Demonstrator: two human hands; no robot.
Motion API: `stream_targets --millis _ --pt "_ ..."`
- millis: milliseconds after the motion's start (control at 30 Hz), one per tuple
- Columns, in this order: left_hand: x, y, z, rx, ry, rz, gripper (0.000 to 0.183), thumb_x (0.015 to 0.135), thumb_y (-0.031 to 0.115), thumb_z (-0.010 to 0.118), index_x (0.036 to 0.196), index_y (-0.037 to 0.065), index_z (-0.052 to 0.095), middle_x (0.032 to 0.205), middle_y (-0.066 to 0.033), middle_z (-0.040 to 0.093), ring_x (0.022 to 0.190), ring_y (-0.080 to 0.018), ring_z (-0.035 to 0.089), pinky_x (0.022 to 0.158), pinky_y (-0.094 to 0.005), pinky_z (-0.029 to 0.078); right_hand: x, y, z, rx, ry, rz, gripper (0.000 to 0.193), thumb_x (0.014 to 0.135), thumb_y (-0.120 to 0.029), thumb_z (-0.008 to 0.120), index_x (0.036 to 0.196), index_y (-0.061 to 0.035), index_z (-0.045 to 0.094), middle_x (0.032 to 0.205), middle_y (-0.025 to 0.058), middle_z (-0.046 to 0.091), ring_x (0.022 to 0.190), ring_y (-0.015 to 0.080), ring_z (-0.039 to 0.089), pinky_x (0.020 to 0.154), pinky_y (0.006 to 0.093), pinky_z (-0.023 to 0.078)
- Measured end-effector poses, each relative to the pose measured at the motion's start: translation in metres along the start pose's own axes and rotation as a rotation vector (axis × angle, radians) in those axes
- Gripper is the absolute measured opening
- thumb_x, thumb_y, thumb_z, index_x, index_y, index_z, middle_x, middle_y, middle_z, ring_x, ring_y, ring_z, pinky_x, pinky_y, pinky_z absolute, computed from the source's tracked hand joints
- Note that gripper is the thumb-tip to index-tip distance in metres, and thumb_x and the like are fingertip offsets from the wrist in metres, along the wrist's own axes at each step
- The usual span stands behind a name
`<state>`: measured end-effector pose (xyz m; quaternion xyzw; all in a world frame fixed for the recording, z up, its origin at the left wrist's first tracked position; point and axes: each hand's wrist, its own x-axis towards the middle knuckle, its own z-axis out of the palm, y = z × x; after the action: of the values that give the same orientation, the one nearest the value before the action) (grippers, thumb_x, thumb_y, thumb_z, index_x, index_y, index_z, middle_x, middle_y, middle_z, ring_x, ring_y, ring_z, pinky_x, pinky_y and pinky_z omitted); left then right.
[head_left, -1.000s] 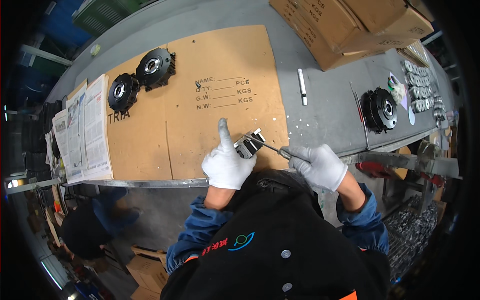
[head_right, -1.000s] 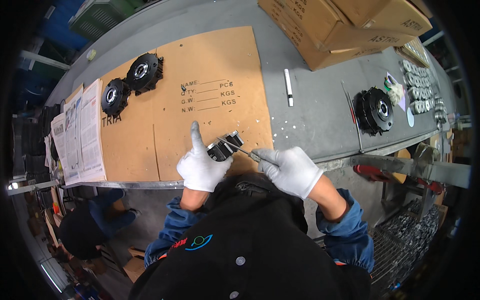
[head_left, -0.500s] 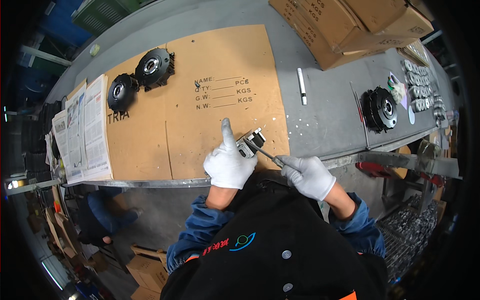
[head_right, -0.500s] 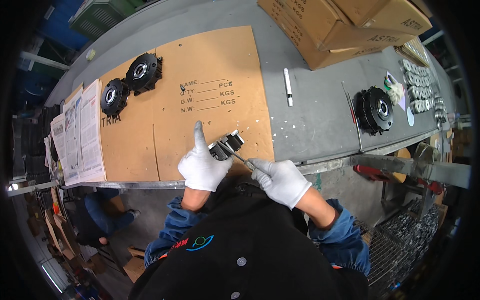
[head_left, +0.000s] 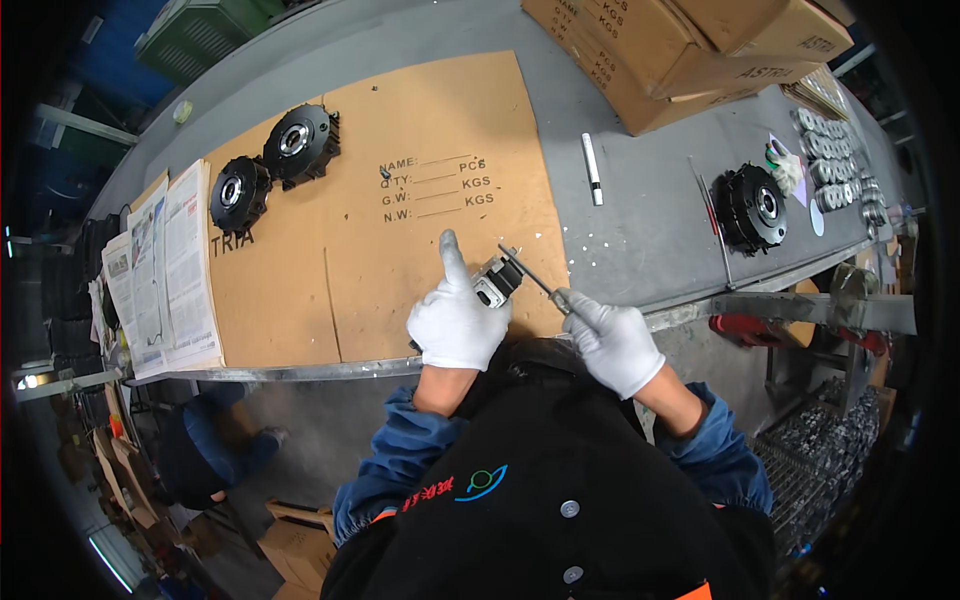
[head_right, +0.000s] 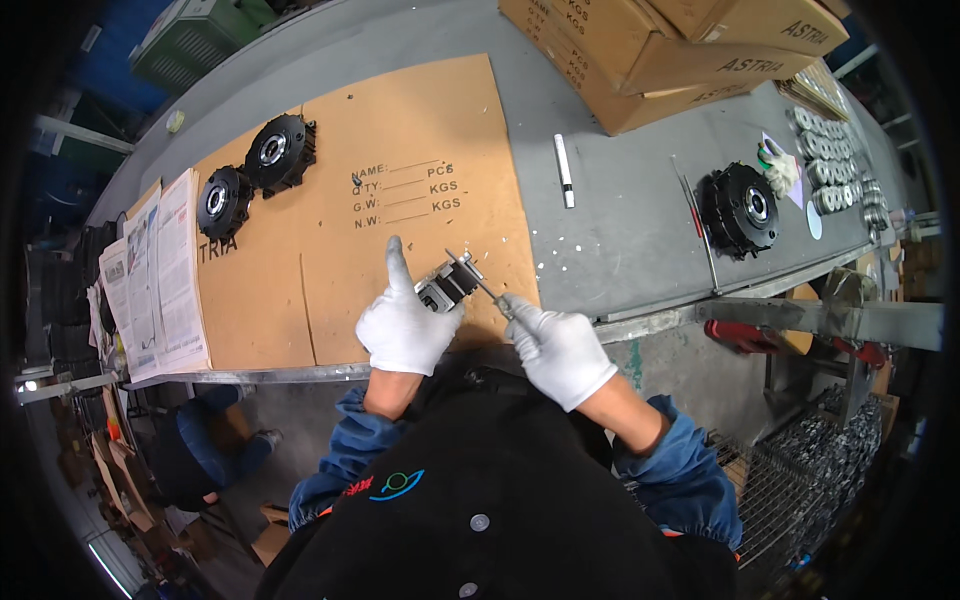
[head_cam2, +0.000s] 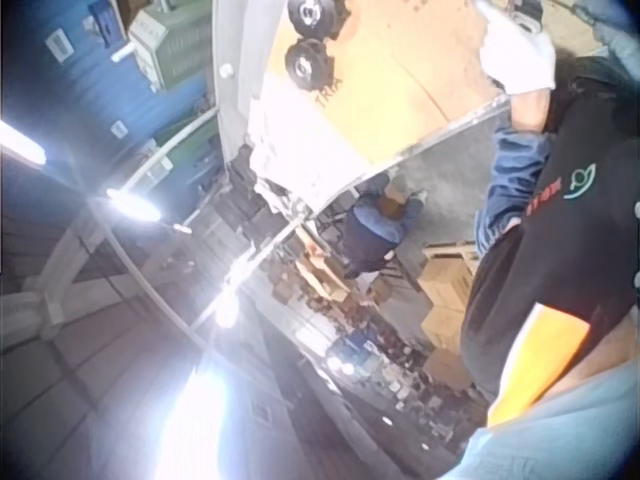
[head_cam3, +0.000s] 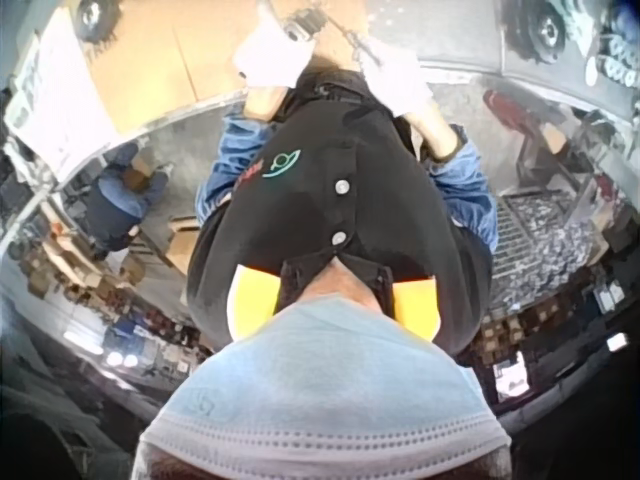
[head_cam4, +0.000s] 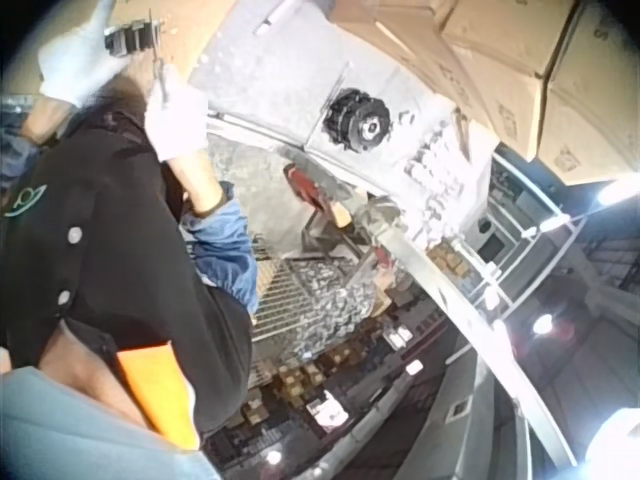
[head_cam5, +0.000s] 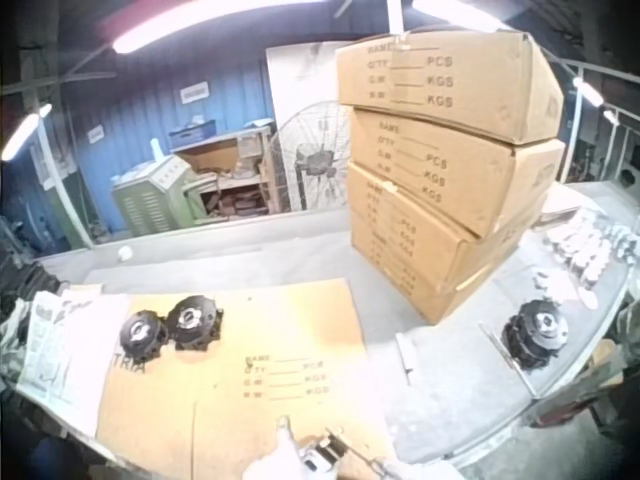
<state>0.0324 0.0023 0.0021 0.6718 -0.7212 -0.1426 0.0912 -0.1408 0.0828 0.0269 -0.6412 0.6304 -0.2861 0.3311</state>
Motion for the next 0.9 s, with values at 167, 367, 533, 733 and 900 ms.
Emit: stream_targets --millis 167,367,533,733,900 --pt "-0.001 0.0 -0.004 -0.01 -0.035 -0.002 0.094 0.07 0.035 0.072 0.145 0.003 0.024 0.067 -0.0142 0.065 0.058 -0.034 0.065 0.056 -0.0429 0.051 -0.009 -0.008 -0.005 0.208 -0.095 0.258 0.028 0.093 -0.009 0.055 0.119 0.001 0.061 0.076 0.0126 0.065 0.066 0.0164 0.064 0.063 0.0272 0.052" --pt "-0.003 0.002 -0.004 0.016 -0.051 0.005 0.094 0.07 0.036 0.072 0.145 0.003 0.025 0.068 -0.0147 0.066 0.058 -0.0344 0.065 0.057 -0.0433 0.051 -0.002 -0.01 -0.004 0.353 -0.181 0.4 0.028 0.094 -0.01 0.054 0.116 0.0051 0.061 0.066 0.0041 0.061 0.056 0.0095 0.057 0.057 0.025 0.049" --pt "-0.003 0.008 0.0 -0.005 -0.032 0.049 0.092 0.071 0.033 0.07 0.145 0.002 0.024 0.07 -0.0154 0.066 0.061 -0.0338 0.066 0.059 -0.0439 0.052 -0.005 0.005 0.004 -0.276 -0.078 -0.106 0.031 0.085 -0.005 0.058 0.115 0.0018 0.061 0.068 0.0123 0.064 0.056 0.025 0.063 0.052 0.0362 0.05" --pt "0.009 0.019 -0.007 0.094 -0.125 0.056 0.092 0.071 0.031 0.07 0.145 0.002 0.025 0.073 -0.0132 0.067 0.063 -0.0315 0.067 0.06 -0.0443 0.052 0.003 -0.008 0.009 -0.543 -0.076 -0.026 0.034 0.084 -0.003 0.058 0.118 0.0028 0.06 0.074 0.0143 0.066 0.059 0.0266 0.065 0.054 0.0371 0.052" --pt "0.021 0.023 -0.008 0.08 -0.152 0.035 0.097 0.066 0.033 0.071 0.146 0.002 0.025 0.07 -0.016 0.067 0.066 -0.0332 0.067 0.06 -0.0408 0.053 0.008 0.004 -0.013 0.093 0.122 0.24 0.028 0.091 -0.008 0.056 0.118 0.0015 0.061 0.084 0.0197 0.068 0.077 0.0285 0.07 0.069 0.0327 0.055"
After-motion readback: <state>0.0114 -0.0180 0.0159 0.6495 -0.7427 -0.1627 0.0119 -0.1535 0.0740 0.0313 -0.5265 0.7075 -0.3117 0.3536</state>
